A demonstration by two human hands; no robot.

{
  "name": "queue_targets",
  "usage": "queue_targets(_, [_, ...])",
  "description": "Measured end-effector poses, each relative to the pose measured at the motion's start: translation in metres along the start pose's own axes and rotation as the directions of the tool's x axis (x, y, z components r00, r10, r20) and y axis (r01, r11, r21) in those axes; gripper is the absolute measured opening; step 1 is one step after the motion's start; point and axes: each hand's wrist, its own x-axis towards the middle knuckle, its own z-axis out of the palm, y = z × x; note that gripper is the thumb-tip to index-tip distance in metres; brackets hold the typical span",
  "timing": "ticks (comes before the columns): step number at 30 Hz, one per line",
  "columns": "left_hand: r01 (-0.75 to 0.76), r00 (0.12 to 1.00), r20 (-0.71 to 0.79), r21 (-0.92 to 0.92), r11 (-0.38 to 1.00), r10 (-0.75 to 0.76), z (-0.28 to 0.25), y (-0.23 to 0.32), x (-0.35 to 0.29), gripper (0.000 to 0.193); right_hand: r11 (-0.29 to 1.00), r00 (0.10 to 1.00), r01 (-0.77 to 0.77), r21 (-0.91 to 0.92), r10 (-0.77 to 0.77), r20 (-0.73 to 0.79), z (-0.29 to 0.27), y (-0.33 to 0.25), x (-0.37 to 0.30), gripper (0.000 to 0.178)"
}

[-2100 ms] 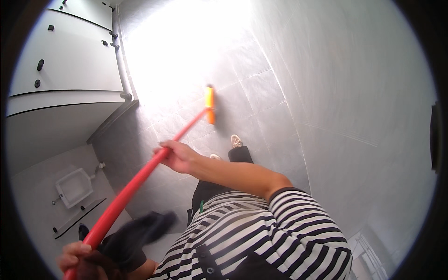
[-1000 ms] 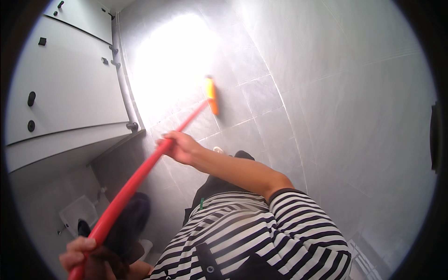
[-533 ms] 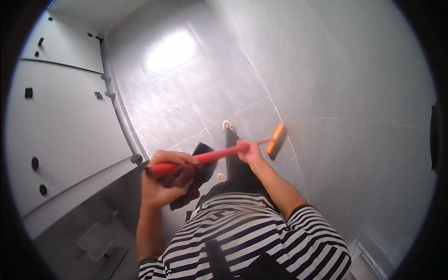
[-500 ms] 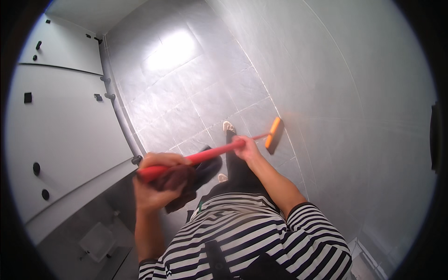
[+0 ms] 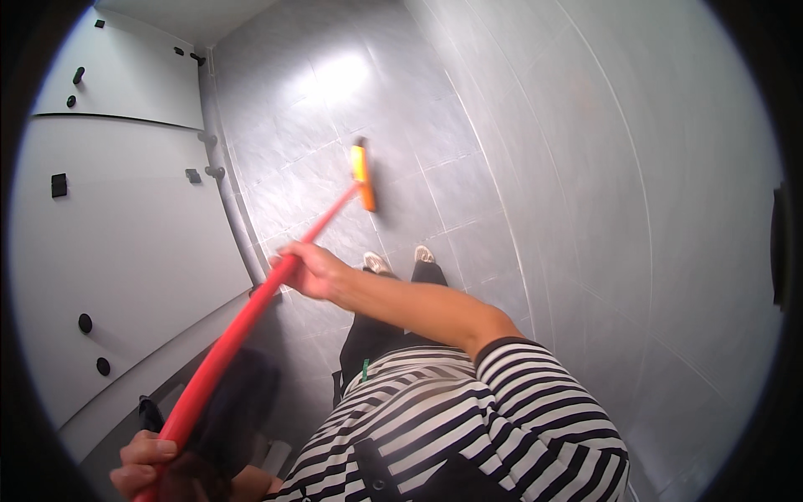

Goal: The person cleans a window sill with a cloth, then sweeps the tiled floor of a public restroom using a broom and dustpan. They also wipe the surfaces of the toilet stalls and the window sill again before sweeping the floor around the urinals and sinks.

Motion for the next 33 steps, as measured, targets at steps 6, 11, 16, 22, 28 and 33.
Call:
queue_targets(6, [0.361,0.927,0.254,-0.404,0.840,-0.276,0.038,-0.096,0.020,0.050,0.962,0.933,0.238,0.133,-0.189,-0.305,-0.090,-0.056,-0.090,0.014])
queue_targets(11, [0.516,0.826,0.499,-0.486,0.705,-0.262,0.118,-0.146,0.022,0.039,0.944,0.854,0.323,0.070,-0.259,-0.452,-0.157,-0.110,-0.095,0.010])
queue_targets(16, [0.372,0.911,0.320,-0.373,0.850,-0.259,0.102,-0.135,0.063,0.040,0.968,0.932,0.250,-0.017,-0.245,-0.265,-0.125,-0.143,0.002,0.008])
queue_targets(22, [0.236,0.970,-0.043,-0.040,0.971,-0.238,0.037,-0.097,0.071,0.045,0.989,0.994,-0.015,-0.147,-0.002,-0.114,0.007,-0.092,0.120,0.007])
queue_targets(28, [-0.072,0.991,-0.121,-0.064,0.995,0.063,-0.008,-0.089,0.069,0.037,0.983,0.999,-0.027,-0.182,0.035,0.039,0.070,-0.057,0.101,0.003])
queue_targets(33, [0.052,0.996,-0.050,-0.310,0.949,-0.071,-0.002,-0.137,0.091,0.045,0.983,0.966,0.173,-0.061,-0.182,-0.184,0.029,-0.087,0.027,0.010])
